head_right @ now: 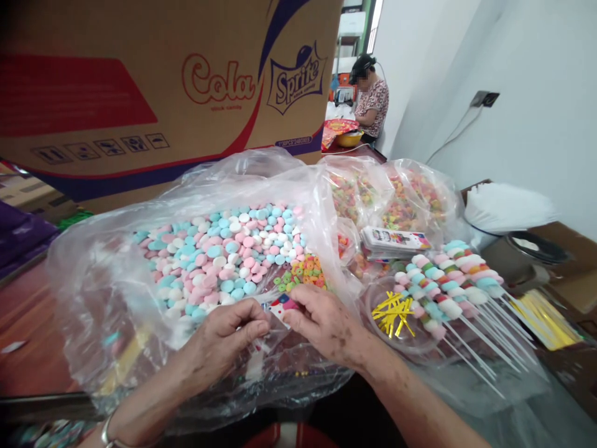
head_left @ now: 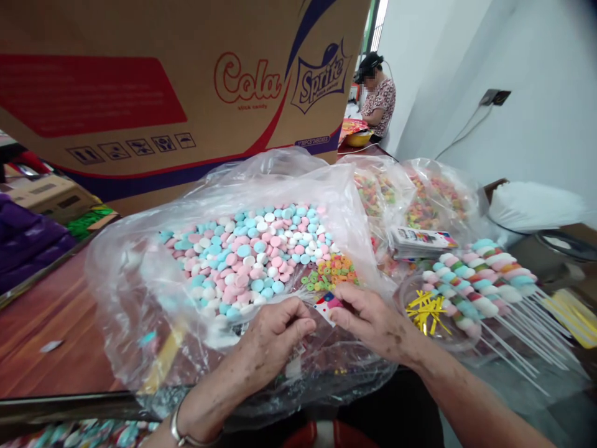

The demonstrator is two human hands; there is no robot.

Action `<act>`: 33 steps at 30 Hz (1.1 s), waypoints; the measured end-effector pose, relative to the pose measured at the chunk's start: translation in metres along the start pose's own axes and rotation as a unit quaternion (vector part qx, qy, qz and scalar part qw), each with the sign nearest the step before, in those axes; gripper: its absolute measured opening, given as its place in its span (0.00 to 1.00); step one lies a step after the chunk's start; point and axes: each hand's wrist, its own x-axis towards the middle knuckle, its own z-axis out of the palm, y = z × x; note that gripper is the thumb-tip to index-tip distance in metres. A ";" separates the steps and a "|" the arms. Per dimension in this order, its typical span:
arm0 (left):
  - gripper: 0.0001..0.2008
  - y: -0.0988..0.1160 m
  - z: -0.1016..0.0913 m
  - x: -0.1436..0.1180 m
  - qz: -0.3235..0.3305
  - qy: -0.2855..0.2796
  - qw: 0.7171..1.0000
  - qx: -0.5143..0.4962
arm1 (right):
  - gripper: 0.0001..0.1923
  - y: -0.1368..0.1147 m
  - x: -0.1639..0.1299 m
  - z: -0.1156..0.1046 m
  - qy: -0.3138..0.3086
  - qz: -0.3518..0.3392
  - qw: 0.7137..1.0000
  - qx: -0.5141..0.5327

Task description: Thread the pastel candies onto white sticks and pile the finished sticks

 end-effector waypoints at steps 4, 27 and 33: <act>0.13 -0.006 0.003 0.000 0.008 -0.012 1.000 0.026 | 0.07 0.001 -0.001 0.003 0.000 0.026 0.995 0.093; 0.10 -0.005 0.018 -0.003 0.041 0.029 0.999 -0.010 | 0.18 0.009 -0.008 0.016 0.139 -0.067 0.987 -0.030; 0.17 -0.008 0.015 -0.003 0.024 0.010 1.000 0.017 | 0.09 -0.004 -0.014 0.009 0.080 -0.031 0.995 0.060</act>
